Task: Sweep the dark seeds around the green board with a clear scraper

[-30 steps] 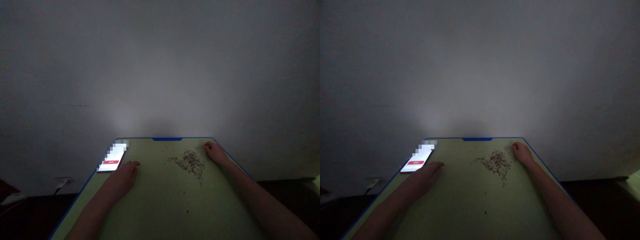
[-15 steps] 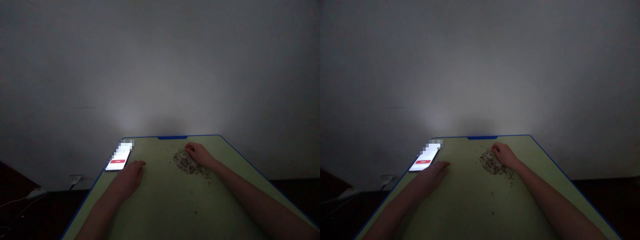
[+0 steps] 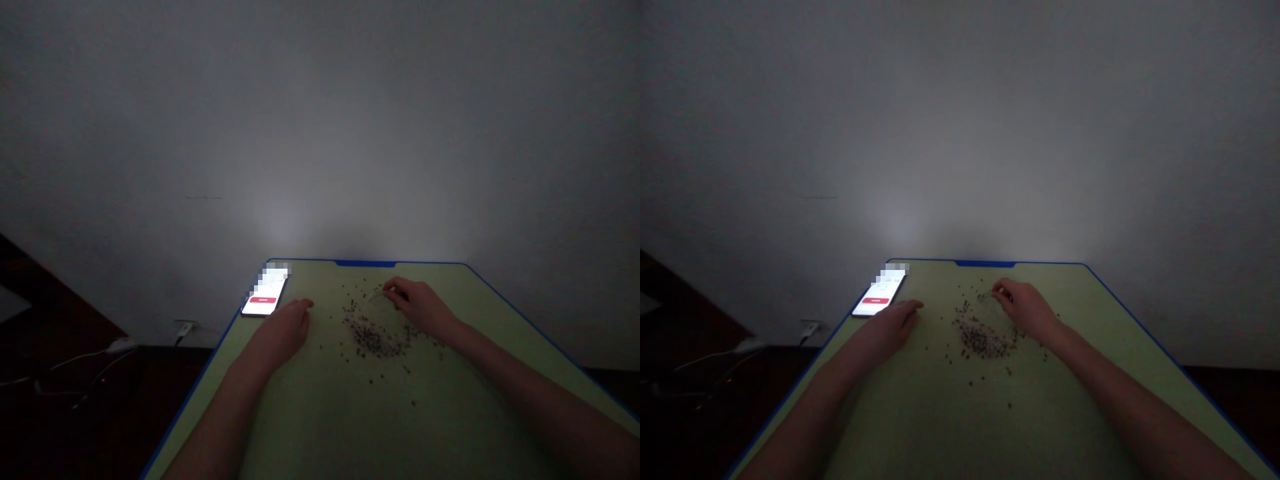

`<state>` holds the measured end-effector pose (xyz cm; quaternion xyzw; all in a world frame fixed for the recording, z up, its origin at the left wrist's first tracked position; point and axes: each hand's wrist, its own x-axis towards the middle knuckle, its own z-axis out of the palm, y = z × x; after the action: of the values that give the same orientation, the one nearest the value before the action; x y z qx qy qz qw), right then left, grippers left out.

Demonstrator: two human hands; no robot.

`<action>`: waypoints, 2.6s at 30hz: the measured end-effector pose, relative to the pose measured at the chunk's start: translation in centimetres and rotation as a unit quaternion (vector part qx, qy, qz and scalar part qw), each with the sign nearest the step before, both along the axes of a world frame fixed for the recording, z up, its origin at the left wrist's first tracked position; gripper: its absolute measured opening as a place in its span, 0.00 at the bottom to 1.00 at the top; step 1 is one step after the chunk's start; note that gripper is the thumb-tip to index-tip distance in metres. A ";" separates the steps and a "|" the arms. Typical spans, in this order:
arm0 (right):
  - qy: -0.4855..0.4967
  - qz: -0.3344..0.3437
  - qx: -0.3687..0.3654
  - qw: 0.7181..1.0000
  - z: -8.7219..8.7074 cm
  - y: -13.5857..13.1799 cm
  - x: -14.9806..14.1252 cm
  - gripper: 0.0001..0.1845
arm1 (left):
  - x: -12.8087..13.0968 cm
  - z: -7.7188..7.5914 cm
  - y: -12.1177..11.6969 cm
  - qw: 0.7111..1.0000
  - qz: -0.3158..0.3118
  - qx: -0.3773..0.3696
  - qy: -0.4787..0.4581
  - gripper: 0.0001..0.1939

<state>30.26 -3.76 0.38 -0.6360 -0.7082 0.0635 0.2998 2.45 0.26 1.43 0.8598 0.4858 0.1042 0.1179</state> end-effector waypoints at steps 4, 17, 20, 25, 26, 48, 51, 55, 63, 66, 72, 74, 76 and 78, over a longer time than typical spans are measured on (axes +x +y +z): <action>0.026 -0.011 -0.024 0.999 0.3 -2.3 0.2 0.10 | 0.0 -0.1 0.1 1.000 0.002 0.006 -0.002 0.20; 0.078 0.020 -0.110 0.991 -1.6 -7.8 -2.5 0.10 | -0.1 -0.4 0.4 1.000 0.001 0.026 -0.012 0.20; 0.055 0.027 -0.104 0.993 -1.7 -7.6 -4.3 0.08 | -0.1 -0.2 0.4 1.000 0.005 0.028 -0.007 0.20; 0.045 0.041 -0.072 0.996 -0.6 -5.1 -5.4 0.08 | 0.0 0.0 0.4 0.999 0.017 0.040 -0.009 0.19; 0.047 0.021 -0.061 0.997 -0.2 -4.0 -4.7 0.09 | -0.1 0.0 0.5 0.999 0.017 0.043 -0.015 0.19; -0.084 -0.131 -0.109 0.982 -3.0 10.8 2.6 0.14 | -1.5 2.1 0.3 0.983 0.049 0.118 -0.129 0.15; -0.084 -0.090 -0.108 0.987 -2.8 11.9 0.4 0.15 | -1.7 2.2 0.2 0.981 0.059 0.122 -0.137 0.15; -0.077 -0.018 -0.100 0.992 -2.7 12.7 -2.6 0.15 | -2.0 2.4 0.2 0.979 0.072 0.124 -0.142 0.14; -0.029 0.130 -0.080 0.988 -2.4 11.8 -7.6 0.08 | -2.3 3.0 0.0 0.979 0.086 0.127 -0.137 0.15; -0.015 0.184 -0.086 0.979 -2.4 10.7 -9.3 0.07 | -2.3 3.1 0.0 0.977 0.093 0.135 -0.141 0.15; -0.008 0.266 -0.112 0.957 -1.9 7.6 -11.9 0.06 | -2.6 2.7 0.1 0.971 0.093 0.155 -0.155 0.14; -0.011 0.286 -0.122 0.950 -1.7 6.4 -12.4 0.06 | -2.7 2.6 0.1 0.970 0.095 0.157 -0.161 0.13; -0.013 0.304 -0.135 0.943 -1.4 5.4 -12.7 0.06 | -2.7 2.7 0.2 0.969 0.095 0.158 -0.165 0.14; -0.012 0.318 -0.147 0.936 -0.9 4.9 -12.6 0.05 | -2.7 2.7 0.1 0.968 0.094 0.161 -0.170 0.13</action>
<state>17.62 1.10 -0.57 -0.4148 -0.8602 0.2509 0.1584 -0.21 0.40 4.17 0.7872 0.5143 0.3367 0.0487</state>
